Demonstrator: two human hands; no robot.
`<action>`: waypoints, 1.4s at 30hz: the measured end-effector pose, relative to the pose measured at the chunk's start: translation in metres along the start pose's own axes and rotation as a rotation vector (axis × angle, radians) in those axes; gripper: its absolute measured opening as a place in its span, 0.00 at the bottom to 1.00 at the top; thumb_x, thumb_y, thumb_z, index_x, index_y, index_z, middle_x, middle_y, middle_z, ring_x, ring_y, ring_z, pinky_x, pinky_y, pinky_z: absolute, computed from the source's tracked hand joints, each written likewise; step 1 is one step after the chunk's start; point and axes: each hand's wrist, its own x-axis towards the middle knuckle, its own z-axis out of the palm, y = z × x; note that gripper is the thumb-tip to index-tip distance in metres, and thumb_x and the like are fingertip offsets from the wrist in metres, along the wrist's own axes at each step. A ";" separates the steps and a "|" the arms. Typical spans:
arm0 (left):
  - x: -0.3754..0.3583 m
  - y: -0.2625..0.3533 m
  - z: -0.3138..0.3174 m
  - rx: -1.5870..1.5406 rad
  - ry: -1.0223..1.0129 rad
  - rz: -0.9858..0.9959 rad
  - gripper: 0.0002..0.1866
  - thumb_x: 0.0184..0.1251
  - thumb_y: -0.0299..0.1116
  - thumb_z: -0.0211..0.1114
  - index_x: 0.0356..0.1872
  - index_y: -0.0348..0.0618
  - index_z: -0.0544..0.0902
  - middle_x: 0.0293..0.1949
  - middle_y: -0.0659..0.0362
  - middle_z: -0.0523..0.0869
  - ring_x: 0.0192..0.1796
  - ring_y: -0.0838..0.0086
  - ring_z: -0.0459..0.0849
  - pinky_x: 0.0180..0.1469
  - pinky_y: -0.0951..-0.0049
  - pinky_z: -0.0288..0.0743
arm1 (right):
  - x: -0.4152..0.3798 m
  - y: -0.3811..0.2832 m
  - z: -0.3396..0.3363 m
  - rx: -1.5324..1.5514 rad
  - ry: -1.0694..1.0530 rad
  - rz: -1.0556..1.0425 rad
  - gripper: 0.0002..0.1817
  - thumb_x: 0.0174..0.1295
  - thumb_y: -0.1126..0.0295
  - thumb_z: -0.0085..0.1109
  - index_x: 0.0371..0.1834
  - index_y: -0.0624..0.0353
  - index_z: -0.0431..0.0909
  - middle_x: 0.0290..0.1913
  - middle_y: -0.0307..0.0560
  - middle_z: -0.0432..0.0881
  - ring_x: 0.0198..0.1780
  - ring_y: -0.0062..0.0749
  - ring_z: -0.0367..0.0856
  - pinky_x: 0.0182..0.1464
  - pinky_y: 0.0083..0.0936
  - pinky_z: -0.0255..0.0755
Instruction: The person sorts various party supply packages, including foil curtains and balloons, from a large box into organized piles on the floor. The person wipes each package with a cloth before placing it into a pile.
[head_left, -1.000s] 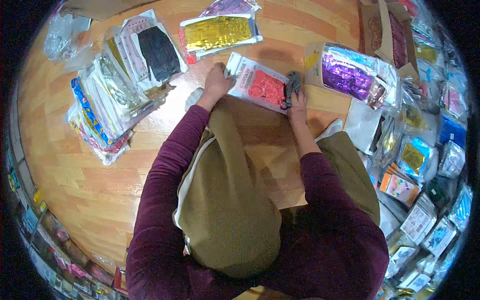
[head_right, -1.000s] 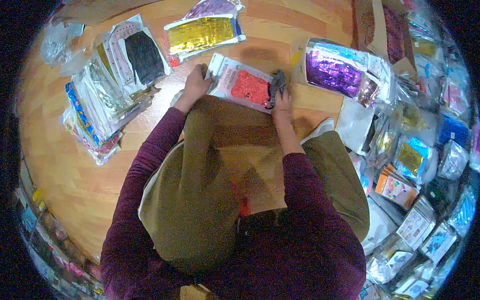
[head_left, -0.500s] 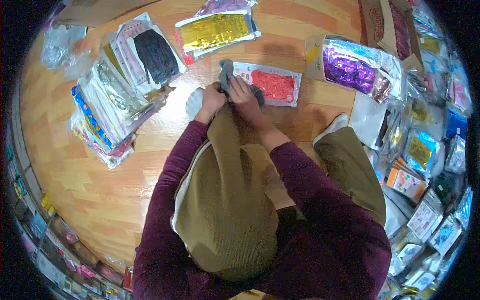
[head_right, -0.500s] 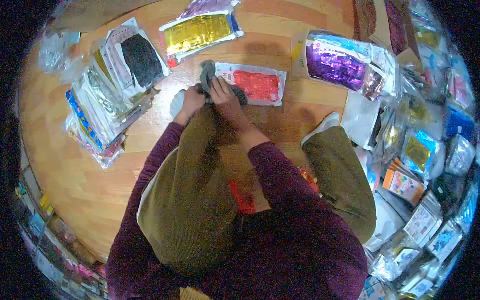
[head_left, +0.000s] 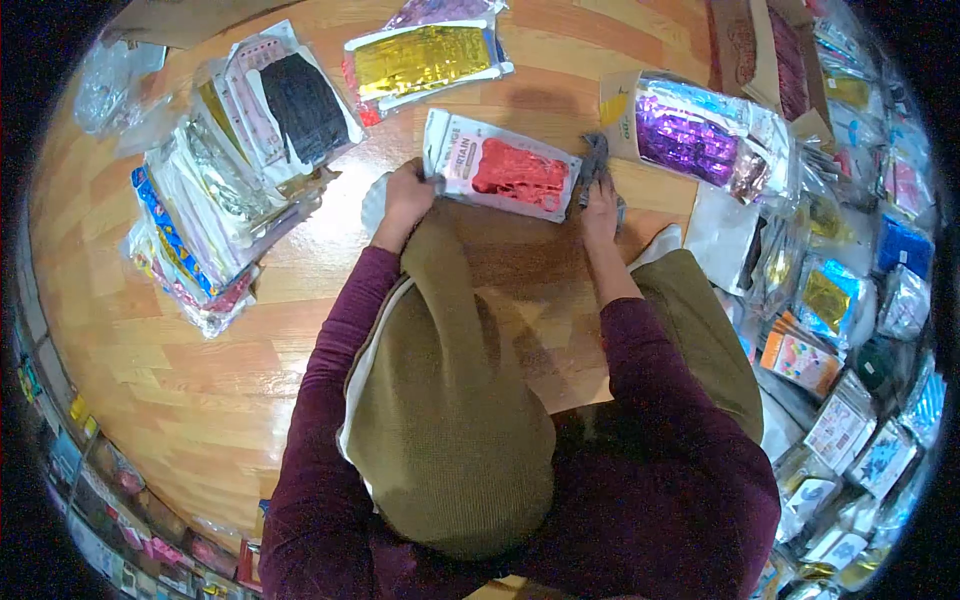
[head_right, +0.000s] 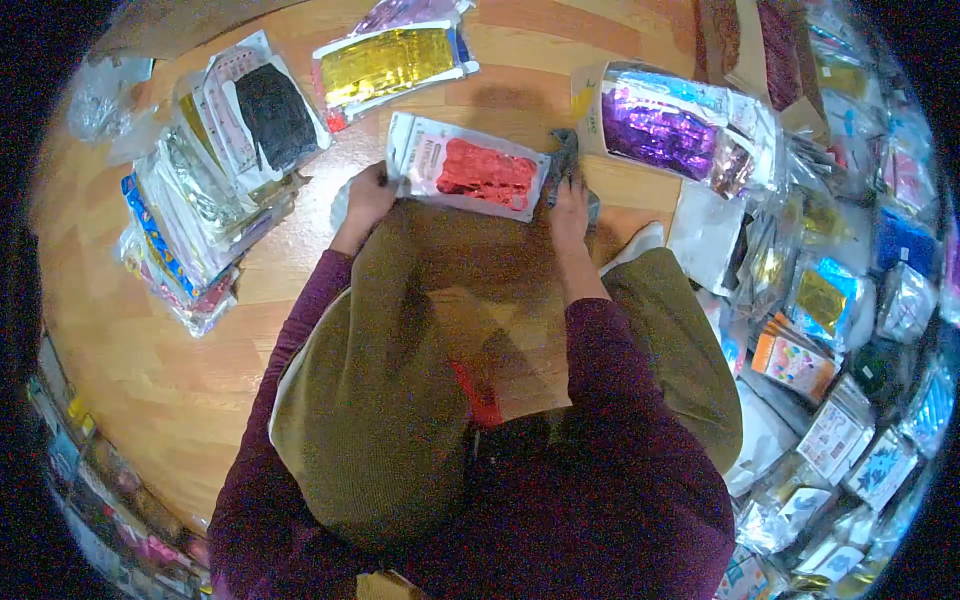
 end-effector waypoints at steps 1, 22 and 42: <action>0.019 -0.032 0.017 -0.095 -0.011 0.039 0.22 0.45 0.37 0.67 0.40 0.33 0.77 0.34 0.44 0.82 0.40 0.55 0.81 0.42 0.67 0.73 | 0.002 -0.009 -0.003 0.006 -0.003 -0.003 0.23 0.46 0.79 0.48 0.50 0.65 0.68 0.60 0.63 0.60 0.62 0.56 0.57 0.62 0.39 0.56; -0.039 0.086 -0.054 0.411 -0.075 1.182 0.07 0.42 0.25 0.58 0.27 0.40 0.80 0.40 0.57 0.77 0.49 0.64 0.73 0.51 0.68 0.67 | 0.018 -0.023 -0.027 0.304 0.035 0.392 0.22 0.46 0.79 0.45 0.48 0.63 0.73 0.49 0.59 0.74 0.52 0.49 0.72 0.55 0.33 0.63; -0.047 -0.005 -0.042 0.481 -0.081 0.718 0.12 0.52 0.25 0.50 0.39 0.40 0.76 0.34 0.51 0.81 0.39 0.61 0.79 0.43 0.67 0.72 | 0.060 -0.136 -0.012 -0.104 -0.067 -0.634 0.23 0.52 0.73 0.43 0.55 0.62 0.64 0.61 0.55 0.60 0.62 0.51 0.59 0.61 0.40 0.57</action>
